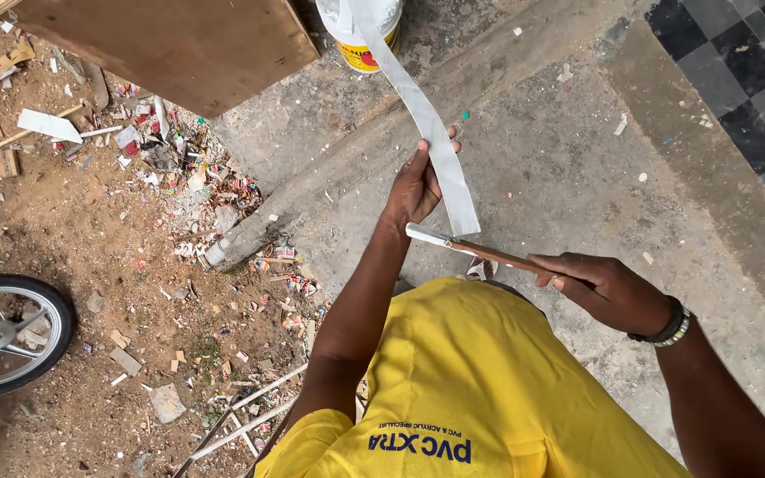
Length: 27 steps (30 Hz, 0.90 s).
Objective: Applying adhesive to a laminate strip using a brush or stick for furniture manufacturing.
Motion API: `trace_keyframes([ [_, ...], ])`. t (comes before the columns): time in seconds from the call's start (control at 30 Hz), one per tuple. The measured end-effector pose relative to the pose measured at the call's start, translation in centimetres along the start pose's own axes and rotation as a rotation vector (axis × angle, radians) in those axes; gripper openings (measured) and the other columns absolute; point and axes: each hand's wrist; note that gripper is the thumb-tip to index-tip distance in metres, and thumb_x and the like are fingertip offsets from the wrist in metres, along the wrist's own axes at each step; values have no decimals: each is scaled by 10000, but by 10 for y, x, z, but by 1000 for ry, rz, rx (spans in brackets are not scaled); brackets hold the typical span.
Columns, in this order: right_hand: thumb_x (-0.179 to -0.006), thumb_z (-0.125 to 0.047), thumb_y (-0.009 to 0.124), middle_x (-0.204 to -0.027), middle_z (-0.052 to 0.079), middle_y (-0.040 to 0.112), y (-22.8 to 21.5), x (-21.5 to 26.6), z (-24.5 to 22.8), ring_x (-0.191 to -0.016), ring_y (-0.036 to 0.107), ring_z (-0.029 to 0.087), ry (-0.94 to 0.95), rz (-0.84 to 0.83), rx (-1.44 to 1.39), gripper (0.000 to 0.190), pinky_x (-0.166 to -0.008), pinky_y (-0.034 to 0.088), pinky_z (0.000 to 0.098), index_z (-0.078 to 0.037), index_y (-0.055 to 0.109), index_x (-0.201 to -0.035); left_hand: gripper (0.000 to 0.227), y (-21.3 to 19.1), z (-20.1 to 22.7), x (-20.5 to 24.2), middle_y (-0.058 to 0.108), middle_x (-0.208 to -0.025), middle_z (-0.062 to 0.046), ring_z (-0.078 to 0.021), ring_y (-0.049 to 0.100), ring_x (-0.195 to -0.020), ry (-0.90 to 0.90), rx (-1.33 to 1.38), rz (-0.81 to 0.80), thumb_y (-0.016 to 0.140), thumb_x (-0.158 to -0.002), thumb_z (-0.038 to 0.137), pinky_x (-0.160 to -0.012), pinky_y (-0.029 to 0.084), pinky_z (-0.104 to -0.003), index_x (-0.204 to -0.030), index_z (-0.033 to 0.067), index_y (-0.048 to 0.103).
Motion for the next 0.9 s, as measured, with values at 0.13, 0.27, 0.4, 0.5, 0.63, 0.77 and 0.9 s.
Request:
trace_keyframes([
  [0.13, -993, -165, 585, -1130, 82, 774, -8, -15, 5, -1006, 742, 165, -48, 87, -92, 469, -837, 589, 315, -96, 546, -1455, 616, 2, -11, 0, 710, -1240, -157, -191, 704, -1105, 12, -67, -8, 586, -1063, 406, -969, 586, -339, -1495, -21, 483],
  [0.27, -973, -161, 599, -1151, 58, 772, 1, -19, 13, -862, 726, 138, 74, 147, -10, 489, -739, 582, 294, -129, 552, -1459, 625, 10, -10, -2, 711, -1243, -151, -188, 702, -1068, 26, -90, -19, 577, -1063, 423, -933, 591, -342, -1500, -14, 483],
  [0.4, -950, -104, 651, -1084, 78, 716, 13, 2, 27, -897, 691, 127, -11, 137, -94, 497, -751, 570, 275, -103, 572, -1441, 623, 11, -2, -2, 703, -1275, -152, -183, 689, -1122, 52, -27, 11, 582, -1066, 400, -961, 585, -334, -1509, -22, 464],
  [0.5, -926, -97, 684, -977, 56, 713, 11, 18, 40, -777, 653, 122, 15, 100, -87, 506, -698, 555, 280, -117, 603, -1425, 626, 13, 2, 0, 688, -1299, -147, -187, 684, -1180, 70, 14, 24, 592, -1049, 377, -994, 583, -353, -1506, -25, 443],
  [0.63, -920, -107, 689, -1025, 55, 745, -2, 24, 36, -805, 679, 113, -69, 142, -152, 488, -708, 568, 280, -112, 620, -1403, 639, 0, -3, -1, 672, -1328, -169, -214, 674, -1193, 78, 19, -31, 600, -1070, 372, -1009, 578, -372, -1530, -33, 420],
  [0.77, -955, -122, 626, -1142, 82, 745, -22, -5, 8, -1032, 729, 131, 11, 205, -212, 476, -799, 596, 284, -96, 570, -1426, 659, 9, -8, 2, 677, -1315, -187, -229, 683, -1164, 46, 5, -71, 605, -1072, 389, -1001, 583, -374, -1536, -40, 417],
  [0.9, -981, -159, 612, -1142, 86, 757, -22, -14, 10, -1003, 747, 152, 92, 161, -11, 457, -821, 593, 291, -122, 581, -1436, 683, 13, -7, 2, 691, -1301, -148, -203, 698, -1145, 58, -20, 13, 633, -1019, 386, -968, 595, -384, -1516, -34, 424],
])
Point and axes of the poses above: each hand's wrist, its own x-axis away from the middle knuckle, its own y-axis out of the palm, z = x × y
